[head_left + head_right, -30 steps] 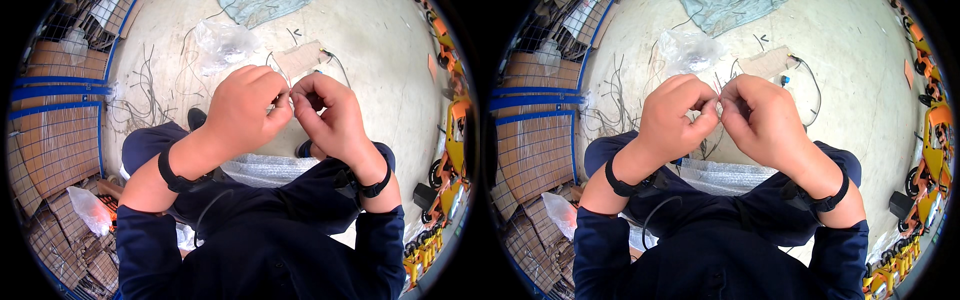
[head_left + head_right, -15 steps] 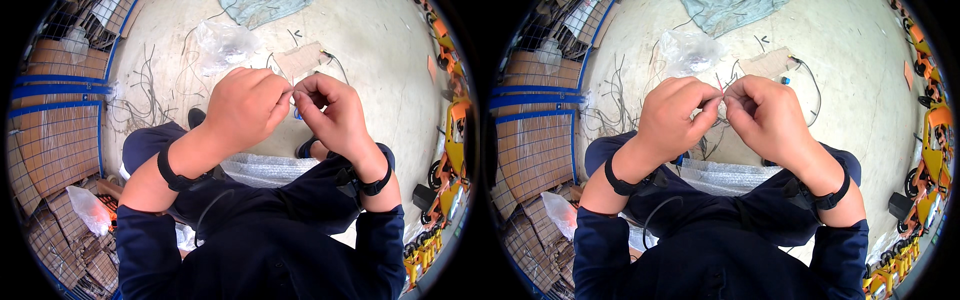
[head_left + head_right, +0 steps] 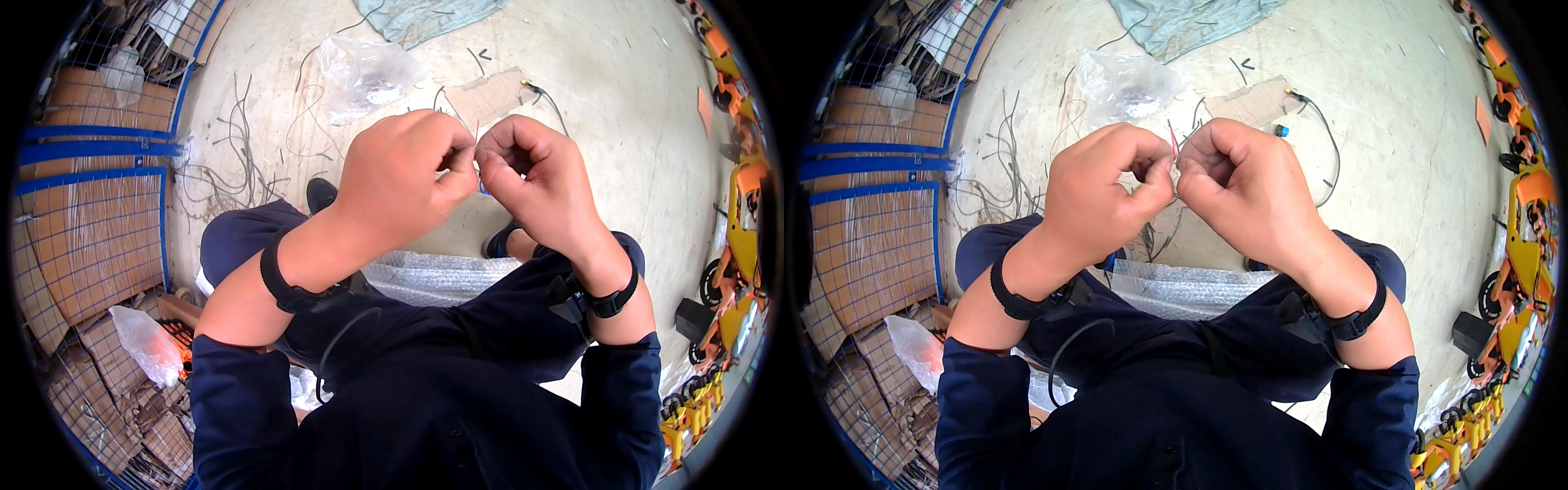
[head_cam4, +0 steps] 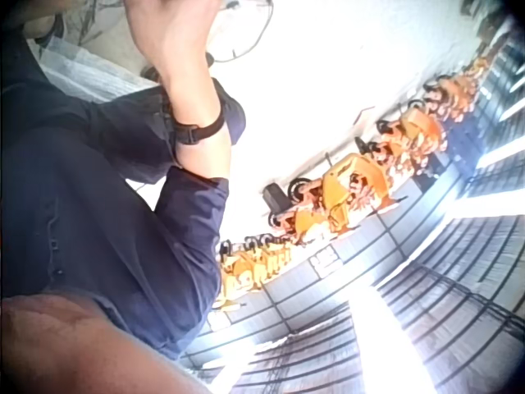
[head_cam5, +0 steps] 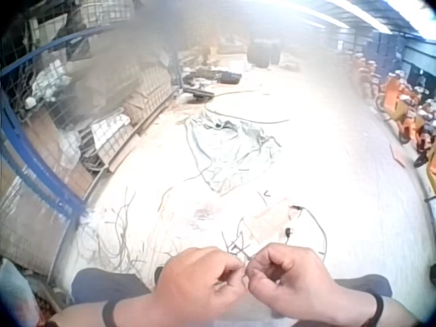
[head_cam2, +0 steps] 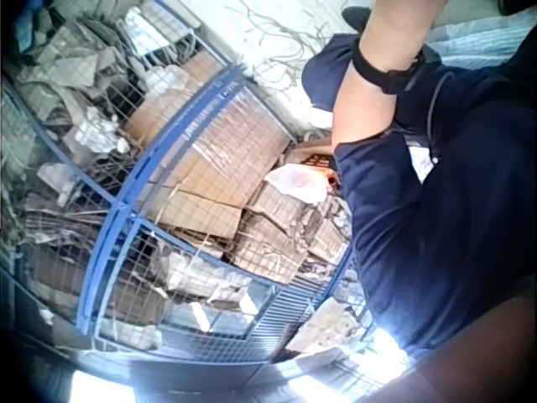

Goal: The person strips insulation from wires using scissors, twists the wire ends, and inserts them into a blue connector terminal.

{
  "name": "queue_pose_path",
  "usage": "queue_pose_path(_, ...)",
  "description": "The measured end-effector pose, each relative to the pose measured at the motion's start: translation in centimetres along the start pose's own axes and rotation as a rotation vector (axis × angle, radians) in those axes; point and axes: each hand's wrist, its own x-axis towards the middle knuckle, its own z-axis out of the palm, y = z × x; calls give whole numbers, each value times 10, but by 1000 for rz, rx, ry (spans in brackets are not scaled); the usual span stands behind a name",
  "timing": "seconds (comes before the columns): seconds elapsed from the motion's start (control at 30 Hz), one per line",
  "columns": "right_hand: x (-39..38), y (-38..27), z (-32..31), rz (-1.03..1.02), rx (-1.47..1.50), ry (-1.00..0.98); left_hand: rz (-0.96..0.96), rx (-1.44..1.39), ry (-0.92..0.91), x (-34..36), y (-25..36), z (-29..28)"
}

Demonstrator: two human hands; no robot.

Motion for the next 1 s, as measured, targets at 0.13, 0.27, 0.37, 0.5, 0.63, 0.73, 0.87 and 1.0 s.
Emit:
queue_pose_path(0.13, -1, -1, -1, -86, -8, 34, -282, -265, -62, 4, 4, -5)
queue_pose_path(0.27, -2, -1, -1, -76, 2, 30, -356, -332, -92, 5, 6, -9)
queue_pose_path(0.37, -1, -1, 1, -54, 36, 37, -334, -311, -73, 4, 4, -8)
queue_pose_path(0.5, -2, -4, 5, 25, 178, 70, -314, -279, -64, 4, 4, -8)
queue_pose_path(0.63, -3, -5, 11, 52, 345, 123, -294, -320, -32, 3, 5, -7)
queue_pose_path(0.73, -3, -3, 13, -52, 273, 181, -342, -391, -32, 4, 8, -8)
queue_pose_path(0.87, -1, -3, 14, -142, 173, 216, -353, -412, -26, 2, 7, -7)
queue_pose_path(1.0, -1, 0, 15, -164, 141, 227, -333, -334, -41, 2, 7, -7)
